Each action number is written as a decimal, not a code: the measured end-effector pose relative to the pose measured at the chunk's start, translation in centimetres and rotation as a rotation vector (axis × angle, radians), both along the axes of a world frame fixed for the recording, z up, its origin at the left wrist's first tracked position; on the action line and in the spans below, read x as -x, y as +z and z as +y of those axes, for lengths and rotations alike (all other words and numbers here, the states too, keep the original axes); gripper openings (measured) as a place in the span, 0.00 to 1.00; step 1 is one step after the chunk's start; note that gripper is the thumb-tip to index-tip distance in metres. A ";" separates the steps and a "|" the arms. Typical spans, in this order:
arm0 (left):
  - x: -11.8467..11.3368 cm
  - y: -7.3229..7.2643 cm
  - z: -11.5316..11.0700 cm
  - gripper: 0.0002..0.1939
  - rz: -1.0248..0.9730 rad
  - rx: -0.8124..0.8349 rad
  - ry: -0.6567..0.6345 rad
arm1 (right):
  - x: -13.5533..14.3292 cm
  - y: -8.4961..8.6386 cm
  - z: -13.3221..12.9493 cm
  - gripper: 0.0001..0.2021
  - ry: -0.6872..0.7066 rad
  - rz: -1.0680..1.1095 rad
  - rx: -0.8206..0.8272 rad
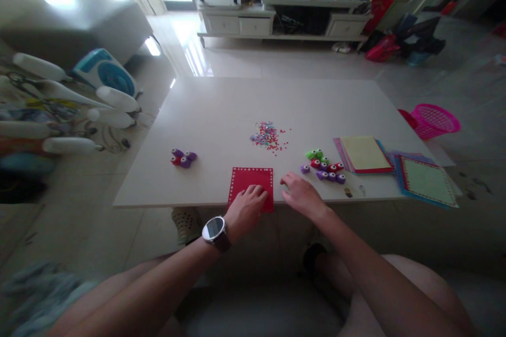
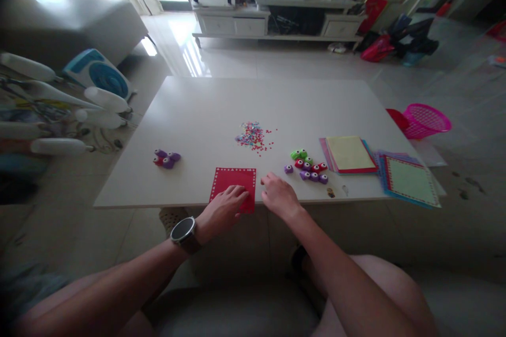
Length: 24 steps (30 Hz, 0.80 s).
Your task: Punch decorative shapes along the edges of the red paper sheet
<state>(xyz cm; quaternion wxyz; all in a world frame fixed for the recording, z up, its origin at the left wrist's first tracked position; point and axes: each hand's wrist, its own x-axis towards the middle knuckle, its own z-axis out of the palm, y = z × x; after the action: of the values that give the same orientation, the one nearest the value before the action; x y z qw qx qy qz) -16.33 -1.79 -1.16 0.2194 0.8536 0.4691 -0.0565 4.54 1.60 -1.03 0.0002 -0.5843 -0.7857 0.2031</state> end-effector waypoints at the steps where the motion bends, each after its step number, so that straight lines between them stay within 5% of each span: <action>1: 0.0 -0.1 0.0 0.22 0.002 0.000 0.001 | 0.0 -0.1 0.0 0.11 -0.017 -0.012 0.000; 11: 0.0 0.5 0.1 0.23 0.025 0.026 0.000 | -4.9 0.3 3.4 0.14 -0.250 -0.160 -0.229; 15: 0.1 0.8 0.0 0.23 0.023 0.030 0.002 | -7.0 -0.2 3.9 0.19 -0.279 -0.262 -0.149; 24: 0.0 0.7 -0.2 0.26 0.055 0.028 0.003 | -6.4 0.1 3.4 0.18 -0.286 -0.303 -0.138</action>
<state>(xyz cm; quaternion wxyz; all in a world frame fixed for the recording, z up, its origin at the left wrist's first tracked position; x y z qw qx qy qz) -16.34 -1.99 -0.43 0.2187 0.8477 0.4755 -0.0860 10.91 5.00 -0.97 -0.0492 -0.7122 -0.6980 0.0566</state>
